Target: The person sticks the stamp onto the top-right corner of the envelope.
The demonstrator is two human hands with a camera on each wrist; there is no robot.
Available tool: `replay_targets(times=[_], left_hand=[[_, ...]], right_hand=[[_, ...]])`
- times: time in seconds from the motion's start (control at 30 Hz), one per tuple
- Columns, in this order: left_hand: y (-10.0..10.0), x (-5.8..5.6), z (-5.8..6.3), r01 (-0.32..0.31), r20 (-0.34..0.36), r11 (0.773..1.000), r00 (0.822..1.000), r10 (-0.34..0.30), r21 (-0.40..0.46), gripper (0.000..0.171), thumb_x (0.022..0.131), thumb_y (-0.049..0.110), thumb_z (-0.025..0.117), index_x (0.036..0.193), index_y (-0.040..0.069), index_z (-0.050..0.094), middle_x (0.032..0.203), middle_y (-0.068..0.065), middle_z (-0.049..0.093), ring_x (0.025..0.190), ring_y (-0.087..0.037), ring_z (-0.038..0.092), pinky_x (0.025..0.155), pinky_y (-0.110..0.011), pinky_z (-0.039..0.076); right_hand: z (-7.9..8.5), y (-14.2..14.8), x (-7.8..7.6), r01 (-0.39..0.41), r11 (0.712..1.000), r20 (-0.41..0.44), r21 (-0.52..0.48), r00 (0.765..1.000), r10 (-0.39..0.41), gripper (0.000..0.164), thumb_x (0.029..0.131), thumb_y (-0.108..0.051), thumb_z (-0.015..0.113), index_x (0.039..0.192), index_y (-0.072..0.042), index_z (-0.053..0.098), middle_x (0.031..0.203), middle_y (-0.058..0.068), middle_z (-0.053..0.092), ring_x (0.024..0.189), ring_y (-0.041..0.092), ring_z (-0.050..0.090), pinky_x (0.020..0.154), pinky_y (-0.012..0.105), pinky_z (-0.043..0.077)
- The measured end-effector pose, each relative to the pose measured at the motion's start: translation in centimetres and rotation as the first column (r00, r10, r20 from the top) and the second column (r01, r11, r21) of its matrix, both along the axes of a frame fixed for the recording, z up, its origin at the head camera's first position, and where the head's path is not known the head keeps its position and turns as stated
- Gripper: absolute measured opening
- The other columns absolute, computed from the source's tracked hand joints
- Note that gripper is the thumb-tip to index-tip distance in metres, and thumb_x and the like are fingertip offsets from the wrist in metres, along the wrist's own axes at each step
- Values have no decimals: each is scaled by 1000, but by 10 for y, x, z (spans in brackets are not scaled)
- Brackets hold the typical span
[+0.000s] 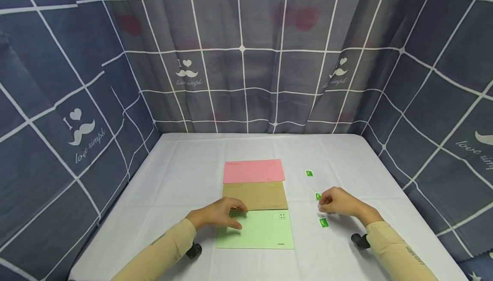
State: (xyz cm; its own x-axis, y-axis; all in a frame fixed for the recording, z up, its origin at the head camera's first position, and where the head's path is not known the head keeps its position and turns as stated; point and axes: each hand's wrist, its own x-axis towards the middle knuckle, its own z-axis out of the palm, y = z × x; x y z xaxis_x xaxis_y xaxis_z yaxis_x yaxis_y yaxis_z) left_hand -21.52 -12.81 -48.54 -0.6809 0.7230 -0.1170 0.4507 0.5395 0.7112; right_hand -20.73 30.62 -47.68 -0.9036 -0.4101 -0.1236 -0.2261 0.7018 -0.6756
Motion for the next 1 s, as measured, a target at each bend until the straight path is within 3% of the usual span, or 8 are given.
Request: replay_targets(times=[0.37, 1.0], left_hand=[[1, 5, 0, 19, -20, 997, 1000, -20, -77, 42, 77, 23, 87, 115, 17, 69, 117, 11, 67, 115, -6, 61, 101, -21, 50], [0, 1, -4, 68, -59, 994, 996, -73, -80, 42, 76, 13, 87, 113, 19, 67, 118, 11, 64, 109, -1, 57, 96, -20, 51]], right_hand=[[0, -5, 5, 0, 1000, 39, -10, 999, 1, 11, 83, -11, 79, 86, -6, 70, 74, -1, 65, 64, 9, 55, 54, 22, 47], [-7, -7, 7, 20, 1000, 61, 14, 998, -20, 12, 79, -6, 80, 85, -7, 69, 74, 0, 62, 66, 14, 53, 53, 24, 44]])
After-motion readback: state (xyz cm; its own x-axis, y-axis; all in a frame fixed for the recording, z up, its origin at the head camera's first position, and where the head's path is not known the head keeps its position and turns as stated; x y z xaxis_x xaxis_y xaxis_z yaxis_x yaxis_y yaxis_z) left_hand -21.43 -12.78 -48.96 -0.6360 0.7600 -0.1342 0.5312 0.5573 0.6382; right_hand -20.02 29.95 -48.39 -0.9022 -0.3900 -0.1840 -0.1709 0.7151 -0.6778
